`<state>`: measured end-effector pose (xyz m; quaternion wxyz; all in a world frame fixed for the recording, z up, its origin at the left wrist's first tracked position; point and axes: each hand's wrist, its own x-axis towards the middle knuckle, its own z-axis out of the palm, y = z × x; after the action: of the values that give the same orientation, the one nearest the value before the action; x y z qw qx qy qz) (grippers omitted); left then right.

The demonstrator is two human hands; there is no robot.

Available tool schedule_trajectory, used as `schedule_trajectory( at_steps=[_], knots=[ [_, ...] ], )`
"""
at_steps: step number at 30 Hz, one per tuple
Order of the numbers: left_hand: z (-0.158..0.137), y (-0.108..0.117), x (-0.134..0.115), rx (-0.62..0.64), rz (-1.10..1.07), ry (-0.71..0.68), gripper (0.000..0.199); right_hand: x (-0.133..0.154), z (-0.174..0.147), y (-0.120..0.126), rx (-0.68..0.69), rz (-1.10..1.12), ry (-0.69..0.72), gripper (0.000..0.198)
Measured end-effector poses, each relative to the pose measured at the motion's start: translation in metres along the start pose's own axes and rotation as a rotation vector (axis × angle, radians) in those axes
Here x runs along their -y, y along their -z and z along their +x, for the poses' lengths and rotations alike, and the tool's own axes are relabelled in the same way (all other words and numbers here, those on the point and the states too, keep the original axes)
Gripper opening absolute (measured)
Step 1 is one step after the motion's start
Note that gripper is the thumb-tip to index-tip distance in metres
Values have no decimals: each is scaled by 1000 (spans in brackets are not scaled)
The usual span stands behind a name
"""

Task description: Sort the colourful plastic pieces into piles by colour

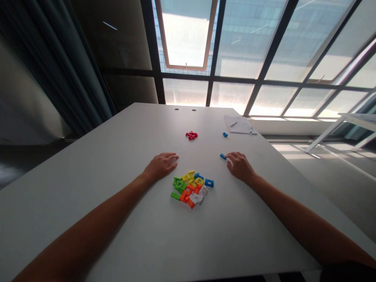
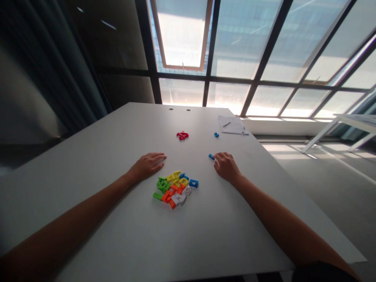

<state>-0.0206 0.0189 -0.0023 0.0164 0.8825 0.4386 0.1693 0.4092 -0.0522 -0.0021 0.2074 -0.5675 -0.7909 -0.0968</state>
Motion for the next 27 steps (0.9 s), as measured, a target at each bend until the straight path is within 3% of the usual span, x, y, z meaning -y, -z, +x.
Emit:
schedule_trajectory(
  at_steps=[4,16,23,27],
  knots=[
    [0,-1,-1,-24,-7,-1,43,-21,15,-10,69,-89,-278,49],
    [0,3,-5,-5,-17,15,42,-71,99,-34,165,-201,-596,55],
    [-1,4,-8,-1,-22,31,42,-82,132,-49,178,-180,-626,55],
    [-1,5,-9,1,-24,39,42,-74,134,-53,90,-141,-614,61]
  ],
)
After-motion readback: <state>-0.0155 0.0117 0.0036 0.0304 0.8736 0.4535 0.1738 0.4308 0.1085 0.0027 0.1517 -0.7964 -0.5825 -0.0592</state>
